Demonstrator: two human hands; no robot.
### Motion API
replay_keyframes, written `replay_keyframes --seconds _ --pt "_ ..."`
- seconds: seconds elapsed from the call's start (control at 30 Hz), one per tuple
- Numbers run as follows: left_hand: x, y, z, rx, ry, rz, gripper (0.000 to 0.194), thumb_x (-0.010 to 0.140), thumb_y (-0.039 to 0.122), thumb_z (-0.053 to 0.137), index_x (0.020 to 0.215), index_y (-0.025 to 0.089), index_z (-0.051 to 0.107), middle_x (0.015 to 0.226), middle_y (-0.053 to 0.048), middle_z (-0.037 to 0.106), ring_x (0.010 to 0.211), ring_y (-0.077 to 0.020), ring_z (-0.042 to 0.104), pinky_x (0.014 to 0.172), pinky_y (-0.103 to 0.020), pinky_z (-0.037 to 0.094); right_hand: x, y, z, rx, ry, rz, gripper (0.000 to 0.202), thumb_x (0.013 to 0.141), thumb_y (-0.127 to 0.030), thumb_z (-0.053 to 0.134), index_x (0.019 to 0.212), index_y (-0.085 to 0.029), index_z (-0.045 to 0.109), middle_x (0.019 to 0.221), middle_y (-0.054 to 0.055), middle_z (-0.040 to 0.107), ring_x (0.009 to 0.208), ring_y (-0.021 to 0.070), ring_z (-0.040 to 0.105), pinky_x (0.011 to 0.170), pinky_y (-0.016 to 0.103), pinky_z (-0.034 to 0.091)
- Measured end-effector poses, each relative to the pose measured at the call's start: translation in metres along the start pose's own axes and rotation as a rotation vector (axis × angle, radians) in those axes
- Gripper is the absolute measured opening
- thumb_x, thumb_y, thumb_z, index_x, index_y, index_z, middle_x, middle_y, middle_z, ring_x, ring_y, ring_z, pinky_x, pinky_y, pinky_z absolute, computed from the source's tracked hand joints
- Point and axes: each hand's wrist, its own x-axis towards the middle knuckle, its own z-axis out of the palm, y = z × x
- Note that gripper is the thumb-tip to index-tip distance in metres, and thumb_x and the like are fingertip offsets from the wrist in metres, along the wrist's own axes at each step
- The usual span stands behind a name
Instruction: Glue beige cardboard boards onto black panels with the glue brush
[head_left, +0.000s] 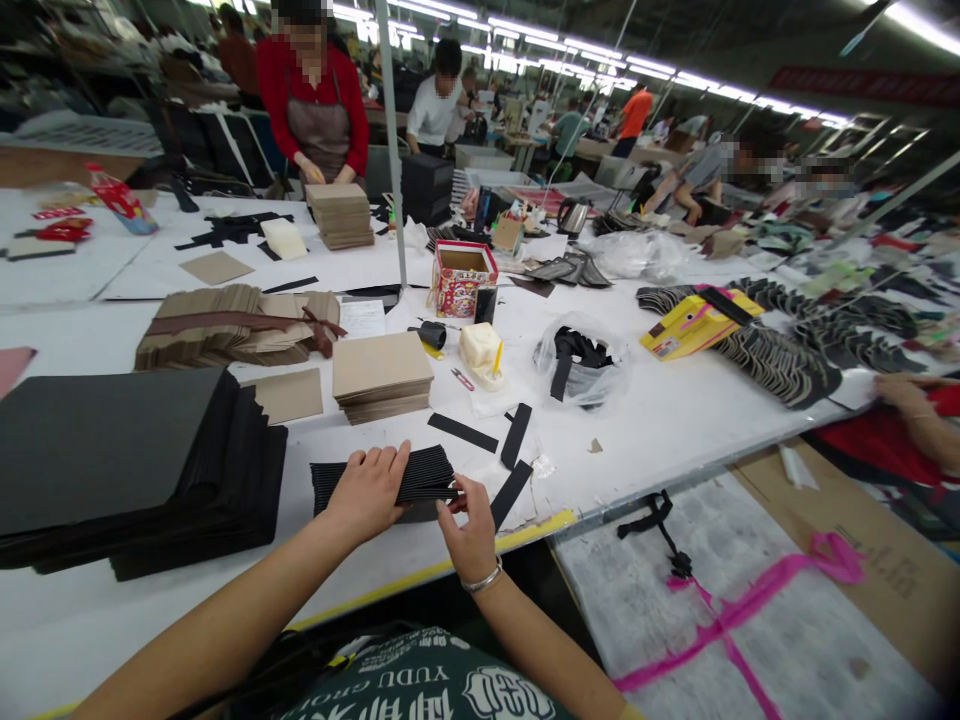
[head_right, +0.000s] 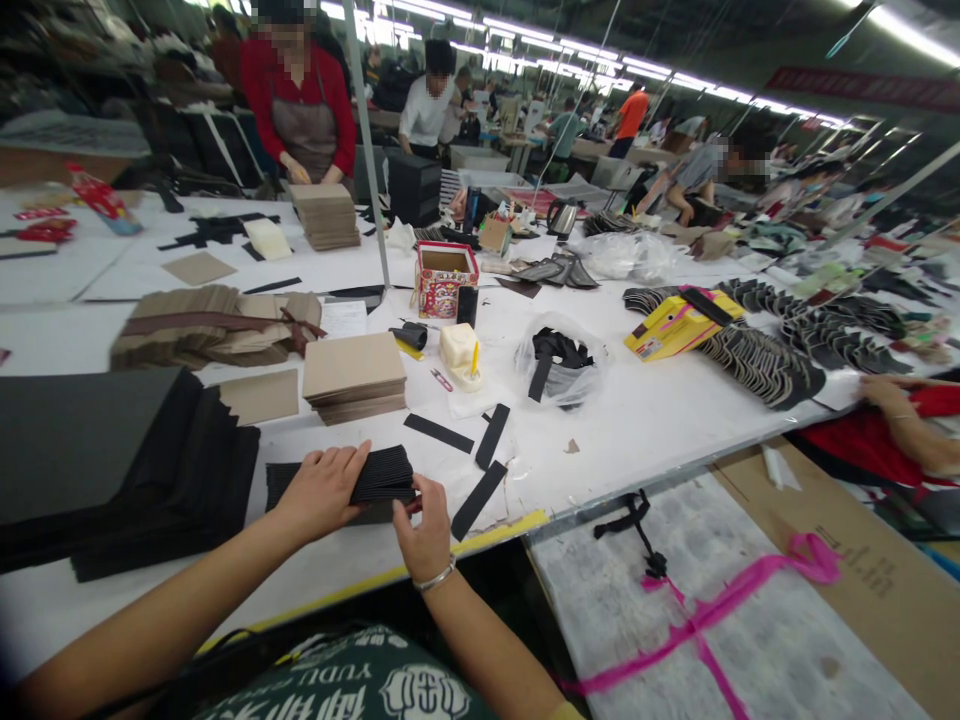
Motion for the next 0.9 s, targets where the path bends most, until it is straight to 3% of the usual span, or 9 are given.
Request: replay_keyframes --seconds 0.23,0.37,0.47,0.73,0.9 --pt "-0.001 0.0 -0.001 0.006 -0.006 0.002 0.078 0.073 0.044 0.057 0.136 0.011 0.026 0.116 -0.016 0.05 0.103 -0.0288 0.044 0.089 -0.04 0.026 0.001 0.004 0.003 0.04 0.056 0.0 0.029 0.077 -0.02 0.053 0.105 -0.019 0.049 0.104 0.008 0.05 0.06 0.0082 0.053 0.062 0.029 0.051" --pt "-0.001 0.0 0.0 0.0 -0.007 0.002 0.078 0.073 0.043 0.057 0.137 0.012 0.025 0.116 -0.016 0.05 0.103 -0.0286 0.044 0.09 -0.04 0.026 0.004 0.003 0.001 0.029 0.018 0.037 0.035 0.075 -0.02 0.055 0.109 -0.02 0.046 0.093 0.003 0.053 0.056 0.0073 0.052 0.06 0.027 0.05" --pt "0.0 -0.001 0.0 -0.01 0.0 0.003 0.077 0.073 0.043 0.057 0.137 0.013 0.026 0.116 -0.015 0.051 0.103 -0.0287 0.044 0.09 -0.04 0.026 0.007 0.0 0.0 0.011 -0.007 0.017 0.042 0.075 -0.019 0.055 0.116 -0.02 0.044 0.098 0.005 0.052 0.058 0.0079 0.052 0.062 0.028 0.051" --pt "-0.001 -0.001 0.0 -0.013 0.025 0.015 0.076 0.072 0.042 0.059 0.135 0.011 0.029 0.113 -0.015 0.052 0.101 -0.0286 0.044 0.088 -0.039 0.027 0.008 -0.001 0.0 0.022 -0.001 0.001 0.032 0.074 -0.017 0.054 0.105 -0.019 0.048 0.1 0.006 0.049 0.059 0.0081 0.051 0.061 0.028 0.051" --pt "-0.002 -0.001 0.0 -0.024 0.025 0.016 0.075 0.072 0.042 0.059 0.135 0.012 0.03 0.113 -0.015 0.052 0.101 -0.0287 0.044 0.088 -0.039 0.027 0.01 -0.001 -0.003 0.03 -0.054 0.05 0.036 0.072 -0.016 0.056 0.106 -0.02 0.045 0.093 0.003 0.051 0.056 0.0071 0.05 0.059 0.027 0.05"
